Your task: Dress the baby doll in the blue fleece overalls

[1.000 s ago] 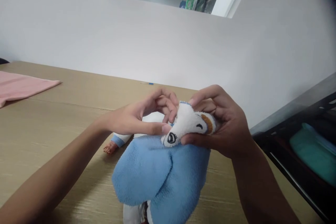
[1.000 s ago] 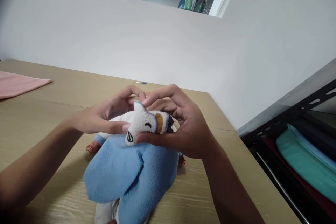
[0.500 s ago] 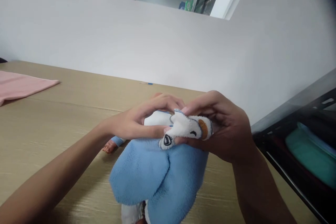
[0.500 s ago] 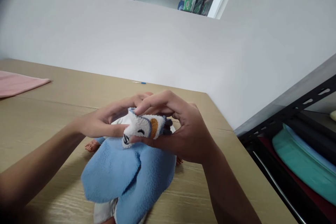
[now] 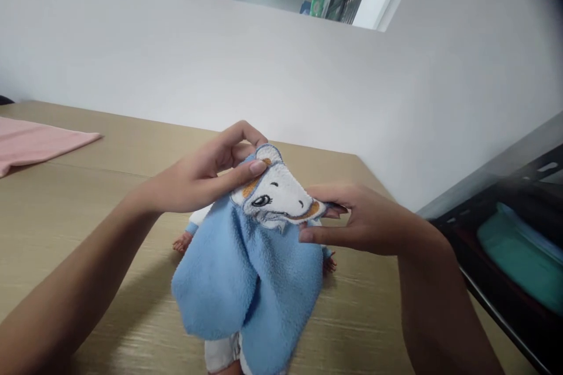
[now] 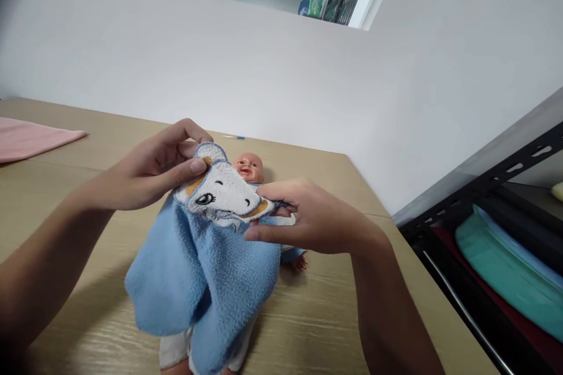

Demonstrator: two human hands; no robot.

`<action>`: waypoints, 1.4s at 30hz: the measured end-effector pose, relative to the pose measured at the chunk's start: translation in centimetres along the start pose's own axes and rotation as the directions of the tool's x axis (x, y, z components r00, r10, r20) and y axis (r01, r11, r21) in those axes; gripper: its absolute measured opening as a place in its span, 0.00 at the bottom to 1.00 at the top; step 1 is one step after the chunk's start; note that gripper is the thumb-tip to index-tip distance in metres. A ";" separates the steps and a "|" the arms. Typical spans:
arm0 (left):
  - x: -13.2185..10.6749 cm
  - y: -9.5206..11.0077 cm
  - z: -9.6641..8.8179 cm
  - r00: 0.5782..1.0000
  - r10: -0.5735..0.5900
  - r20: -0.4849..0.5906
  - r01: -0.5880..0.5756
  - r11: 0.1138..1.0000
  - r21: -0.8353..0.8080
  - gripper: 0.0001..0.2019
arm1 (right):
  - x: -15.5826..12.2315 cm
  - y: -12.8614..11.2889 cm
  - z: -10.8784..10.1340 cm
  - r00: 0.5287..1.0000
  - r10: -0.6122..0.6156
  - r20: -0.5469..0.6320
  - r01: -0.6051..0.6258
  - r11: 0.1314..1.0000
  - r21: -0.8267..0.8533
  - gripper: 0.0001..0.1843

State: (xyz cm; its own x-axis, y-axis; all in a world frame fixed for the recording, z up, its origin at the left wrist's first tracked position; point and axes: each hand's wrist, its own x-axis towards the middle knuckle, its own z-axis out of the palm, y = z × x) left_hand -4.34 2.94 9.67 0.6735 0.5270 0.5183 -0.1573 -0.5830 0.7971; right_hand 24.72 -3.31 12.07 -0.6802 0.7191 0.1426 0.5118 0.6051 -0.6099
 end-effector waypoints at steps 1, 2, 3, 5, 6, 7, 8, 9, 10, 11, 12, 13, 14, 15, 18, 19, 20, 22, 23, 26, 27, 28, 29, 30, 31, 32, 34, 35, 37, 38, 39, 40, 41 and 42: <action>-0.1 0.1 -0.3 1.000 -0.012 0.021 0.012 0.999 0.034 0.09 | 0.1 0.1 0.0 0.999 -0.033 -0.006 0.033 0.999 -0.004 0.14; -0.2 0.1 -0.6 0.998 -0.035 0.054 0.030 0.996 0.082 0.11 | 0.2 0.2 0.0 0.997 -0.067 -0.028 0.066 0.998 -0.010 0.13; -0.4 0.1 -1.1 0.993 -0.065 0.098 0.051 0.988 0.143 0.14 | 0.3 0.3 0.1 0.993 -0.098 -0.066 0.098 0.995 -0.005 0.11; -0.8 -0.1 -2.2 0.972 -0.148 0.182 0.093 0.956 0.279 0.18 | 0.2 0.4 0.2 0.975 -0.128 -0.180 0.140 0.989 0.056 0.07; -1.0 -0.2 -2.7 0.960 -0.190 0.204 0.115 0.936 0.332 0.19 | 0.2 0.5 0.2 0.962 -0.124 -0.242 0.155 0.981 0.113 0.07; -1.1 -0.3 -3.1 0.953 -0.219 0.210 0.132 0.922 0.364 0.20 | 0.1 0.7 0.2 0.948 -0.111 -0.297 0.170 0.969 0.179 0.08; -1.2 -0.5 -3.4 0.951 -0.228 0.207 0.138 0.917 0.374 0.19 | -0.1 0.9 0.1 0.938 -0.092 -0.335 0.180 0.953 0.242 0.09; -1.2 -0.7 -3.6 0.955 -0.216 0.205 0.130 0.922 0.364 0.19 | -0.1 1.2 0.1 0.932 -0.067 -0.356 0.181 0.938 0.297 0.09; -1.1 -0.9 -3.6 0.961 -0.184 0.208 0.106 0.935 0.338 0.18 | -0.2 1.4 0.1 0.937 -0.041 -0.346 0.165 0.928 0.336 0.08; -0.9 -1.1 -3.4 0.968 -0.138 0.209 0.070 0.950 0.304 0.17 | -0.1 1.6 0.1 0.952 -0.024 -0.304 0.135 0.927 0.351 0.08; -0.7 -1.2 -3.1 0.973 -0.093 0.209 0.034 0.962 0.272 0.17 | 0.0 1.7 0.2 0.973 -0.016 -0.232 0.096 0.937 0.336 0.11; -0.6 -1.4 -2.7 0.978 -0.056 0.202 0.005 0.969 0.246 0.17 | 0.2 1.7 0.3 0.991 -0.018 -0.136 0.057 0.955 0.292 0.16; -0.4 -1.5 -2.3 0.981 -0.034 0.191 -0.011 0.973 0.230 0.17 | 0.5 1.7 0.5 0.999 -0.028 -0.038 0.036 0.972 0.231 0.19; -0.3 -1.5 -2.0 0.983 -0.026 0.182 -0.015 0.975 0.221 0.16 | 0.8 1.6 0.8 0.998 -0.045 0.039 0.037 0.984 0.173 0.21; -0.5 -1.3 -1.6 0.985 -0.044 0.165 0.012 0.981 0.192 0.15 | 1.4 1.3 1.5 0.991 -0.136 0.017 0.133 0.984 0.118 0.18; -0.6 -1.2 -1.7 0.984 -0.051 0.168 0.021 0.985 0.174 0.15 | 1.3 1.3 1.7 0.986 -0.154 -0.060 0.162 0.976 0.148 0.17; -0.7 -1.0 -1.9 0.984 -0.058 0.171 0.030 0.987 0.159 0.16 | 1.2 1.3 1.9 0.977 -0.155 -0.144 0.181 0.965 0.191 0.16; -0.8 -0.8 -2.4 0.982 -0.070 0.173 0.044 0.988 0.151 0.17 | 0.8 1.6 2.0 0.953 -0.107 -0.283 0.192 0.937 0.291 0.18; -0.8 -0.8 -2.5 0.980 -0.082 0.183 0.053 0.986 0.155 0.15 | 0.6 1.8 2.0 0.944 -0.075 -0.321 0.186 0.924 0.333 0.20; -0.5 -1.0 -2.4 0.977 -0.065 0.202 0.042 0.992 0.116 0.10 | 0.6 2.1 2.1 0.977 -0.042 -0.209 0.115 0.930 0.350 0.26; -0.4 -1.2 -2.2 0.979 -0.040 0.200 0.022 0.996 0.091 0.10 | 0.9 2.1 2.1 0.995 -0.034 -0.094 0.063 0.943 0.326 0.28; -0.2 -1.3 -2.0 0.982 -0.015 0.187 0.002 0.998 0.070 0.11 | 1.1 2.0 2.2 0.999 -0.026 0.024 0.017 0.955 0.297 0.30; -0.1 -1.4 -1.8 0.984 0.002 0.175 -0.013 0.998 0.058 0.12 | 1.5 1.8 2.4 0.993 -0.017 0.119 -0.015 0.963 0.270 0.30; -0.1 -1.5 -1.7 0.984 0.005 0.176 -0.015 0.998 0.056 0.13 | 1.8 1.6 2.6 0.985 -0.016 0.172 -0.029 0.967 0.254 0.30; 0.0 -1.5 -1.6 0.982 -0.010 0.186 -0.001 0.998 0.057 0.14 | 2.0 1.4 2.8 0.983 -0.025 0.181 -0.023 0.966 0.259 0.29; -0.1 -1.5 -1.7 0.979 -0.029 0.204 0.018 0.998 0.053 0.13 | 2.1 1.1 3.0 0.987 -0.043 0.153 -0.002 0.959 0.284 0.28; -0.2 -1.3 -2.0 0.964 -0.082 0.253 0.078 0.997 0.025 0.11 | 2.1 0.8 3.5 0.997 -0.060 0.055 0.037 0.932 0.361 0.24; -0.3 -1.2 -2.2 0.951 -0.107 0.291 0.109 0.994 0.009 0.10 | 1.9 0.8 3.7 0.999 -0.043 0.003 0.038 0.912 0.408 0.22; -0.5 -1.1 -2.6 0.918 -0.141 0.370 0.157 0.988 -0.013 0.09 | 1.4 0.9 4.1 0.995 0.014 -0.100 0.039 0.864 0.502 0.23; -0.5 -1.1 -2.7 0.910 -0.144 0.389 0.165 0.986 -0.021 0.09 | 1.2 1.0 4.1 0.989 0.041 -0.142 0.042 0.845 0.534 0.25; -0.5 -1.2 -2.7 0.914 -0.139 0.382 0.163 0.986 -0.031 0.09 | 1.1 1.1 4.2 0.986 0.064 -0.157 0.033 0.835 0.549 0.27; -0.5 -1.2 -2.6 0.929 -0.123 0.350 0.149 0.988 -0.048 0.10 | 1.0 1.1 4.1 0.987 0.078 -0.137 0.009 0.839 0.545 0.30; -0.4 -1.3 -2.4 0.948 -0.108 0.301 0.135 0.988 -0.069 0.12 | 1.1 1.1 4.1 0.993 0.085 -0.083 -0.030 0.854 0.519 0.33; -0.3 -1.4 -2.2 0.961 -0.099 0.257 0.125 0.988 -0.086 0.14 | 1.2 1.0 4.0 0.996 0.087 -0.007 -0.074 0.880 0.468 0.34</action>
State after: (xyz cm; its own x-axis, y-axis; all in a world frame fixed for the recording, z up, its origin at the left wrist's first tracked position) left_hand -5.92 4.98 9.05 0.8488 0.4053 0.3395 -0.1334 -0.4571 0.8794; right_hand 22.29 -3.19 8.55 -0.6292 0.7715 0.0944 0.2550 0.3196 -0.9126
